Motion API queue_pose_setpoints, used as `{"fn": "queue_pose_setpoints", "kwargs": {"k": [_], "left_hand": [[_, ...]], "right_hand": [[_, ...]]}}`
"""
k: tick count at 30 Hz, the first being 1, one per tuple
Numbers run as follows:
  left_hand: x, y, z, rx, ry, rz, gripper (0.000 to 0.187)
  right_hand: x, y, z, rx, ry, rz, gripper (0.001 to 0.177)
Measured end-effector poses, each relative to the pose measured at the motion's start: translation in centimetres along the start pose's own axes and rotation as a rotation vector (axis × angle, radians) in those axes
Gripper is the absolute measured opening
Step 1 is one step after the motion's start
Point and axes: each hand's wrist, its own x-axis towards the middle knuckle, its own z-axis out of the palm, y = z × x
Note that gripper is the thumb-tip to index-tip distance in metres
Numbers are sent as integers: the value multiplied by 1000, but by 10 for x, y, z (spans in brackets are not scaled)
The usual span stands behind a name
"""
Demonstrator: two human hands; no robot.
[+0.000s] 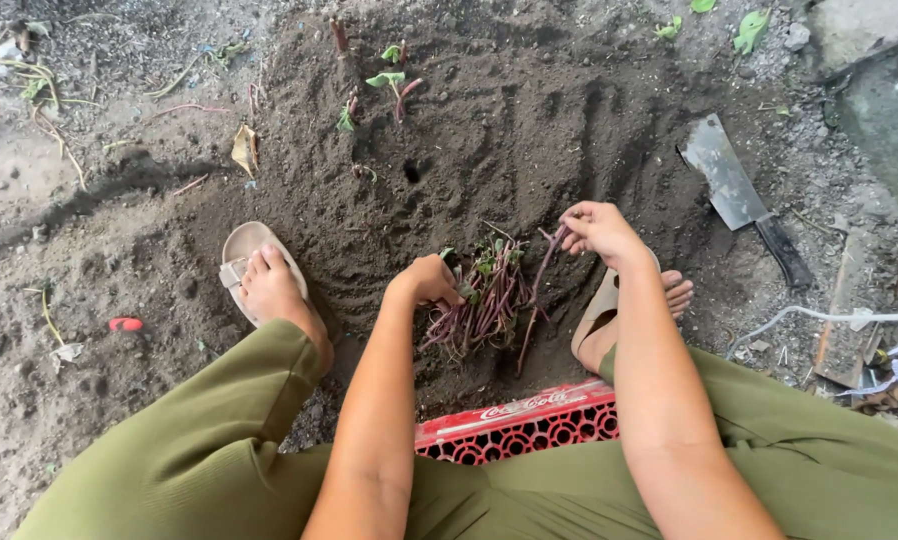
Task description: Planting sweet potato vine cuttings into a prepared soil bed while sitting on a crate.
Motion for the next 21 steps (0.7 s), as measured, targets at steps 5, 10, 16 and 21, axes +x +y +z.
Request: {"fn": "queue_pose_setpoints", "kwargs": {"k": [5,10,16,21], "left_hand": [[-5,36,-11,331,244,60,31],[-39,80,-11,-120,228,287,32],[-8,58,-15,-188,295,245,15],[-25,59,-42,-430,346,201,26]], "right_hand": [[-14,-44,23,5,-62,-100,17],[-1,-54,51,124,-75,-234,12],[-6,-26,49,271,-65,-137,27],[29,120,38,-587,120,197,18]]}}
